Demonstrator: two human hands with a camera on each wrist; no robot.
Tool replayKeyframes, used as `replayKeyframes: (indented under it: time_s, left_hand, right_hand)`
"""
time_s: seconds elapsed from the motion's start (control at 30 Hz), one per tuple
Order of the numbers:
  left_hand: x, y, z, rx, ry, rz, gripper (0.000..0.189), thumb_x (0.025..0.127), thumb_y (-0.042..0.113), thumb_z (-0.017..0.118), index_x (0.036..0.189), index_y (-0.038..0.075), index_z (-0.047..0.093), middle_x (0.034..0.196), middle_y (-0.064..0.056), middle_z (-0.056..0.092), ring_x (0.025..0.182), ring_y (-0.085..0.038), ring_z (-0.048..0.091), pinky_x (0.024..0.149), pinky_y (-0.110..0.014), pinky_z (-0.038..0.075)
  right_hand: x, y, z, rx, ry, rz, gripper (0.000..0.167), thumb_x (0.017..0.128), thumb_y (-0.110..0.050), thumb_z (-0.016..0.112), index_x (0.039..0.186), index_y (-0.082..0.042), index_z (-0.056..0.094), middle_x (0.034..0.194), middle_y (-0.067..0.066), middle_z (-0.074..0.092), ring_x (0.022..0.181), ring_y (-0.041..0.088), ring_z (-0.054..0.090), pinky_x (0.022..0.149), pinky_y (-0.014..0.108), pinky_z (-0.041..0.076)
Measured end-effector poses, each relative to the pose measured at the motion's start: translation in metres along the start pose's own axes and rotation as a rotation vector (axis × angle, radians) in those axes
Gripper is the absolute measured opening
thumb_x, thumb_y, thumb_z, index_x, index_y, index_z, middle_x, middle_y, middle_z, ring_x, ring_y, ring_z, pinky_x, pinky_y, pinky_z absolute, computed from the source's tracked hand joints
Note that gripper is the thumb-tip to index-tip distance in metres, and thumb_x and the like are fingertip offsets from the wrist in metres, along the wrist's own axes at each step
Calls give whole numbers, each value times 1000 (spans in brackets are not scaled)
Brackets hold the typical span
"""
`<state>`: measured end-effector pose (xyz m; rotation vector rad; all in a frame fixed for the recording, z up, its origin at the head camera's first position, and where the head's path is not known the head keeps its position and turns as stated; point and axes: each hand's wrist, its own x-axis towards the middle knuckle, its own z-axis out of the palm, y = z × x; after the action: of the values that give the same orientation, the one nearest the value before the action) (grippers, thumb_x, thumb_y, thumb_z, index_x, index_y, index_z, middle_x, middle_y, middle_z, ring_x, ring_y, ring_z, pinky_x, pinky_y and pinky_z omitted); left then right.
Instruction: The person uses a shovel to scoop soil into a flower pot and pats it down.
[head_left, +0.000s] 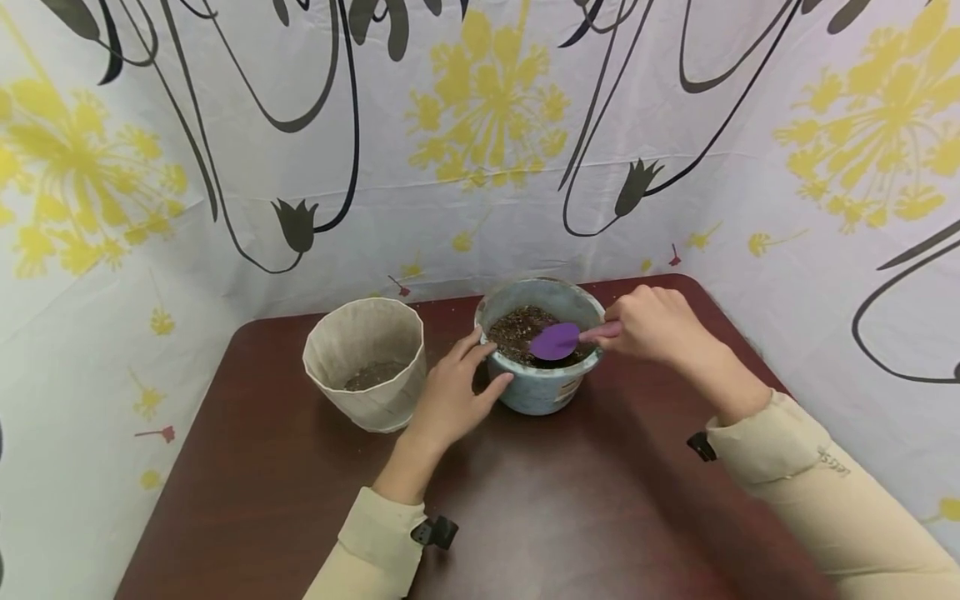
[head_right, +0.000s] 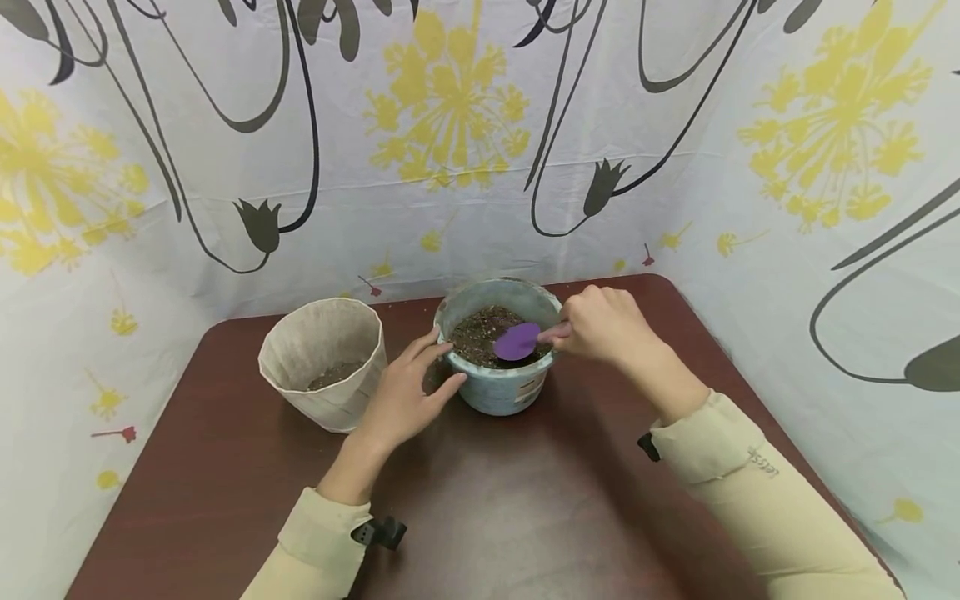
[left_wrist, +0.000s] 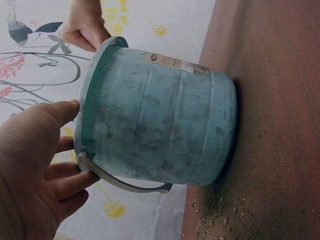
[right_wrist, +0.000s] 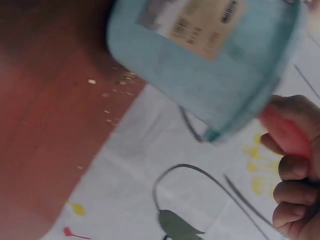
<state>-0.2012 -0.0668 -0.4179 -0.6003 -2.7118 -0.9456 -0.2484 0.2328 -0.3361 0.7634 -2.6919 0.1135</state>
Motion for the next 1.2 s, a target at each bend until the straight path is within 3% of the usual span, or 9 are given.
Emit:
replayKeyframes:
  time_s: [0.07,0.2,0.3,0.4,0.67,0.8,0.93,1.03,1.2]
  left_hand:
    - [0,0,0,-2,-5,0,57,98,46,65,143,12,58,158,-9,41,133,-36,53,106,-54,45]
    - [2,0,-1,-7,-1,4,57,98,46,65,142,11,59,158,-10,41,133,-37,52,107,-54,45]
    - [3,1,-2,-6,5,4,56,98,46,65,141,11,59,158,-10,41,132,-38,53,107,-55,44]
    - [3,2,-2,-6,5,-5,57,98,47,65,141,10,60,158,-10,41,131,-39,53,106,-55,44]
    - [4,3,1,18,24,-24,65,98,53,61,144,7,56,156,-10,44,131,-37,54,107,-53,45]
    - [3,2,2,16,36,-22,65,98,53,61,144,7,56,155,-11,45,130,-37,55,106,-53,46]
    - [2,2,2,9,38,-24,65,98,53,61,144,7,56,156,-10,45,130,-36,55,106,-53,46]
    - [2,2,3,6,35,-25,66,98,53,62,144,7,56,156,-10,45,131,-36,54,106,-54,45]
    - [1,1,3,-1,43,-18,65,98,52,62,143,6,57,155,-10,46,132,-35,53,107,-53,45]
  right_hand:
    - [1,0,-10,-21,40,-28,32,74,-37,89,56,-27,65,49,-13,49,45,19,50,37,37,38]
    - [6,0,-22,-62,162,-96,21,73,-32,90,65,-26,72,56,-9,47,47,23,50,36,41,38]
    - [10,0,-17,-101,253,-136,13,73,-30,90,79,-25,80,60,-4,43,47,25,46,35,41,36]
    - [13,0,-6,-149,305,-163,18,73,-24,91,76,-17,74,63,0,43,45,27,45,35,43,37]
    - [20,-4,-4,-216,149,-179,37,78,-28,88,64,-10,59,59,2,49,41,24,45,35,39,37]
    - [25,0,-5,-197,302,-293,35,83,-25,84,64,-11,57,62,1,42,43,24,42,34,38,34]
    - [28,4,5,-163,455,-413,39,103,-35,60,73,-11,66,68,3,39,46,20,36,33,35,32]
    - [26,7,12,-149,435,-477,43,107,-37,50,80,-12,73,71,3,42,47,18,37,34,32,32]
    - [20,13,2,-88,281,-504,10,81,-21,85,83,-15,77,75,0,46,46,18,43,36,33,32]
